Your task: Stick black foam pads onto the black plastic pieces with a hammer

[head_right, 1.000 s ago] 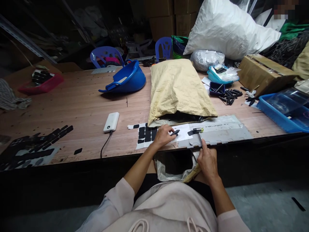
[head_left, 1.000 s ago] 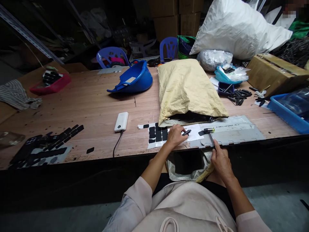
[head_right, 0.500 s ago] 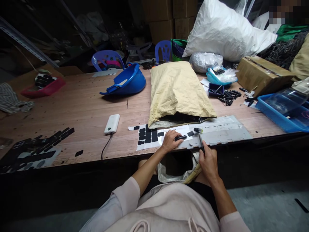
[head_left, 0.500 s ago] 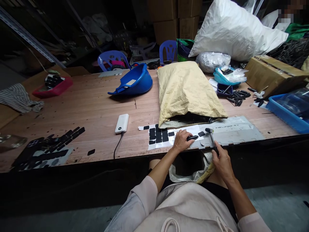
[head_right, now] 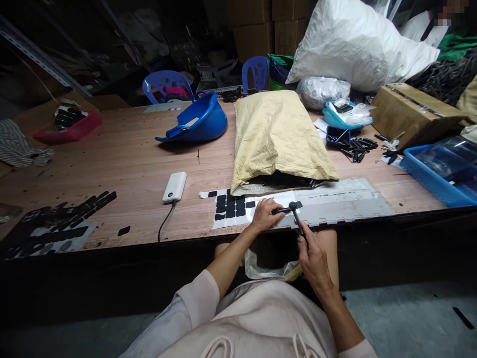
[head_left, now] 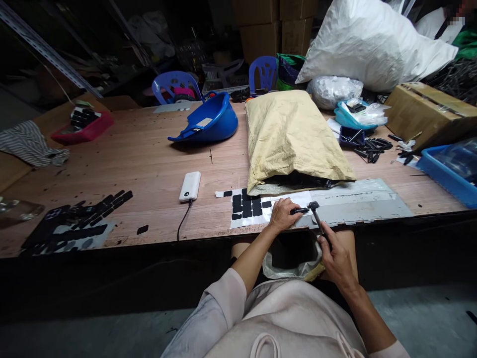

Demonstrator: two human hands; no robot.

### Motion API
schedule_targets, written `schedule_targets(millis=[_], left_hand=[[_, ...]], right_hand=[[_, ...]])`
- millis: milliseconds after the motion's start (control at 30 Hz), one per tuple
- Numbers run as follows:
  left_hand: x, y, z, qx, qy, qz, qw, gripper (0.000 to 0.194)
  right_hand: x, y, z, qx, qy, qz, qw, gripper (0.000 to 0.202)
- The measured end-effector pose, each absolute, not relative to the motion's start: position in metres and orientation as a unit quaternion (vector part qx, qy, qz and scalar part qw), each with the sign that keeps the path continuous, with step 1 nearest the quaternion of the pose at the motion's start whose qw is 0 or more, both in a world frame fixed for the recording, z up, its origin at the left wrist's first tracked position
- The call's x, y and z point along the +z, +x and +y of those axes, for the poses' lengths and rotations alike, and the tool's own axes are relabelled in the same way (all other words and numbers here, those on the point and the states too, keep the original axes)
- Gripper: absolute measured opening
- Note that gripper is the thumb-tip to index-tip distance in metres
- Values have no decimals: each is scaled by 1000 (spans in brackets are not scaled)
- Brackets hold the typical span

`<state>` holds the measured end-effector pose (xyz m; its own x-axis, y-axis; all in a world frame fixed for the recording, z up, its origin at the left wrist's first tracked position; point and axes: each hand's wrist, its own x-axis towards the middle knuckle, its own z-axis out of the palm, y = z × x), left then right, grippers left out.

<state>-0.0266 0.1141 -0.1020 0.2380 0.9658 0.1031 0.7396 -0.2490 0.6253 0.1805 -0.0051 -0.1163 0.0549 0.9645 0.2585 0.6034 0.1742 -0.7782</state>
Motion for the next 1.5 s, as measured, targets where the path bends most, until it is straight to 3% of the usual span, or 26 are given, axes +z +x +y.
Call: schedule_targets(millis=[533, 733, 900, 1100, 1500], left_hand=[[-94, -26, 113, 237, 747, 569, 248, 20], [-95, -26, 113, 252, 749, 561, 244, 21], [-97, -28, 115, 252, 754, 554, 246, 16], [-97, -31, 114, 243, 761, 547, 250, 19], [-94, -31, 112, 238, 757, 552, 257, 21]], right_hand=[[-113, 170, -1, 242, -552, -690, 401, 51], [-107, 183, 6, 198, -626, -646, 390, 53], [-96, 204, 16, 115, -722, -611, 304, 55], [-88, 204, 18, 121, -775, -592, 187, 56], [-87, 203, 19, 115, -774, -602, 161, 58]])
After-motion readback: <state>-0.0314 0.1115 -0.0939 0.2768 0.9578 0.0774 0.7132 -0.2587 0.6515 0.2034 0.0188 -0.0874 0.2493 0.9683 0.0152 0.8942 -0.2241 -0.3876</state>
